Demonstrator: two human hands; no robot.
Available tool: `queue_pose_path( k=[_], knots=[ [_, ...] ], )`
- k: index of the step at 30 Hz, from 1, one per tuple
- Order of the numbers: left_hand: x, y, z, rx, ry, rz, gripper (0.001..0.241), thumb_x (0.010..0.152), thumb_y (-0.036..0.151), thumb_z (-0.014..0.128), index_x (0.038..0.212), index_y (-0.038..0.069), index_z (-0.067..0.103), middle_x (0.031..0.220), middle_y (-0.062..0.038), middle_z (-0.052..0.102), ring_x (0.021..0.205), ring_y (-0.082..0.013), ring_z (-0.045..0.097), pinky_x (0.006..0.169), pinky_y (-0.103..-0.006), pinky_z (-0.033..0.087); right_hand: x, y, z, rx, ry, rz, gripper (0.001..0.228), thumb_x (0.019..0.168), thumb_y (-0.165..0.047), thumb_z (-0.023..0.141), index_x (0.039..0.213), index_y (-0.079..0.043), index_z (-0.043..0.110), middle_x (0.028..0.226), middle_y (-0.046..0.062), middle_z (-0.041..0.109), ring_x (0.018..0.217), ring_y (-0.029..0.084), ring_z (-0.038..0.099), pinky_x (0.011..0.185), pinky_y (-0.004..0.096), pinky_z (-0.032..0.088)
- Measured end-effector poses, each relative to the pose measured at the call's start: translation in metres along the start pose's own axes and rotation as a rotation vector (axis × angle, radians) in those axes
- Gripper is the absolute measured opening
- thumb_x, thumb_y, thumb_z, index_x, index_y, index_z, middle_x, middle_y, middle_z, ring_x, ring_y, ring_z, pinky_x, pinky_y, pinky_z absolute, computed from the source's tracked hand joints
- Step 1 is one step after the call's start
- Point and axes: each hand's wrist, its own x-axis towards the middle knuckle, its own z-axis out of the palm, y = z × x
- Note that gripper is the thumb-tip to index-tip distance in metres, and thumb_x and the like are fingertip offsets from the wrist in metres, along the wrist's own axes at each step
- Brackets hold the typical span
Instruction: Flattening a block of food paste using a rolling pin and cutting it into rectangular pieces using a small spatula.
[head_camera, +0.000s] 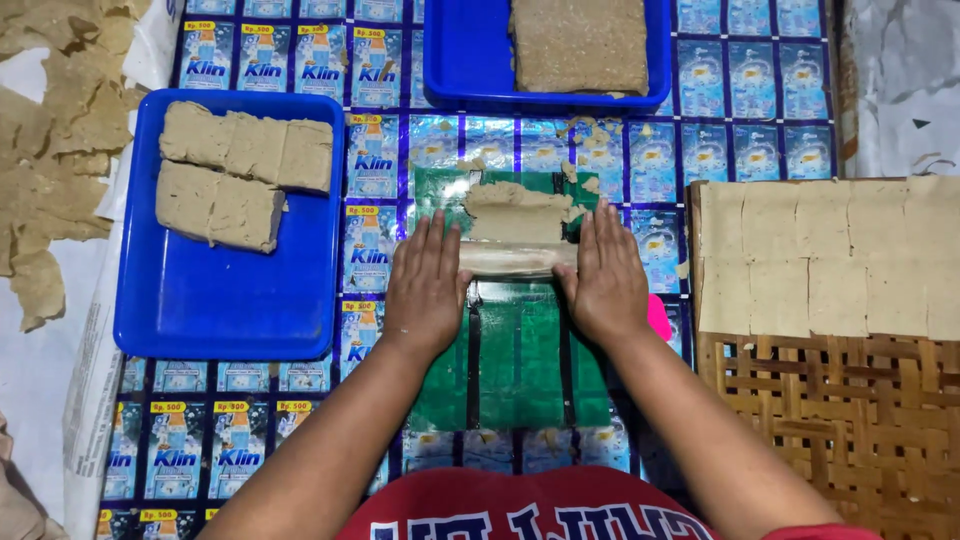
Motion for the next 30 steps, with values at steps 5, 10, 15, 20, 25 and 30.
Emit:
queue_pose_path(
  k=[5,10,15,20,25,30],
  knots=[
    [0.023,-0.006,0.004,-0.034,-0.024,-0.025,0.056,0.103,0.031,0.052,0.149,-0.001,0.046,0.162,-0.022,0.037,0.151,-0.0386,0.032,0.12,-0.0538,0.026,0.019,0.005,0.006,0.011,-0.045,0.064,0.072,0.102,-0.036,0.057,0.154,0.01,0.039,0.164,0.03,0.032,0.154,0.041,0.03,0.124,0.055,0.024],
    [0.076,-0.022,0.017,-0.022,-0.018,-0.023,0.054,0.105,0.03,0.05,0.148,-0.002,0.05,0.159,-0.025,0.042,0.15,-0.042,0.035,0.121,-0.0539,0.026,0.067,0.025,0.021,-0.063,-0.149,0.121,0.064,0.107,-0.038,0.048,0.156,0.002,0.041,0.168,0.023,0.03,0.157,0.035,0.03,0.126,0.06,0.018],
    [0.107,-0.025,0.019,0.037,-0.039,-0.088,0.057,0.1,0.03,0.046,0.15,0.003,0.05,0.161,-0.02,0.04,0.151,-0.0399,0.03,0.123,-0.0597,0.015,0.1,0.029,0.018,0.02,-0.164,0.148,0.068,0.102,-0.042,0.049,0.161,-0.01,0.037,0.17,0.022,0.018,0.156,0.035,0.019,0.119,0.067,0.009],
    [0.089,-0.018,0.01,0.055,-0.047,-0.1,0.057,0.1,0.031,0.045,0.152,0.008,0.049,0.163,-0.019,0.034,0.152,-0.0395,0.026,0.121,-0.0624,0.013,0.084,0.022,0.013,-0.037,-0.142,0.117,0.067,0.104,-0.045,0.051,0.161,-0.011,0.037,0.171,0.022,0.016,0.159,0.036,0.017,0.121,0.066,0.01],
    [0.05,-0.006,0.0,0.045,-0.039,-0.078,0.053,0.104,0.031,0.046,0.152,0.011,0.05,0.165,-0.018,0.033,0.153,-0.0387,0.026,0.122,-0.061,0.016,0.05,0.008,0.004,-0.001,-0.133,0.11,0.07,0.104,-0.044,0.053,0.163,-0.01,0.036,0.171,0.023,0.017,0.159,0.036,0.018,0.123,0.062,0.014],
    [0.007,0.001,0.002,0.019,-0.052,-0.056,0.055,0.105,0.032,0.049,0.155,0.01,0.043,0.167,-0.017,0.03,0.155,-0.0362,0.024,0.124,-0.0557,0.018,0.014,-0.002,0.003,-0.047,-0.119,0.061,0.078,0.102,-0.044,0.058,0.159,0.003,0.031,0.171,0.023,0.018,0.159,0.036,0.02,0.126,0.057,0.013]
  ],
)
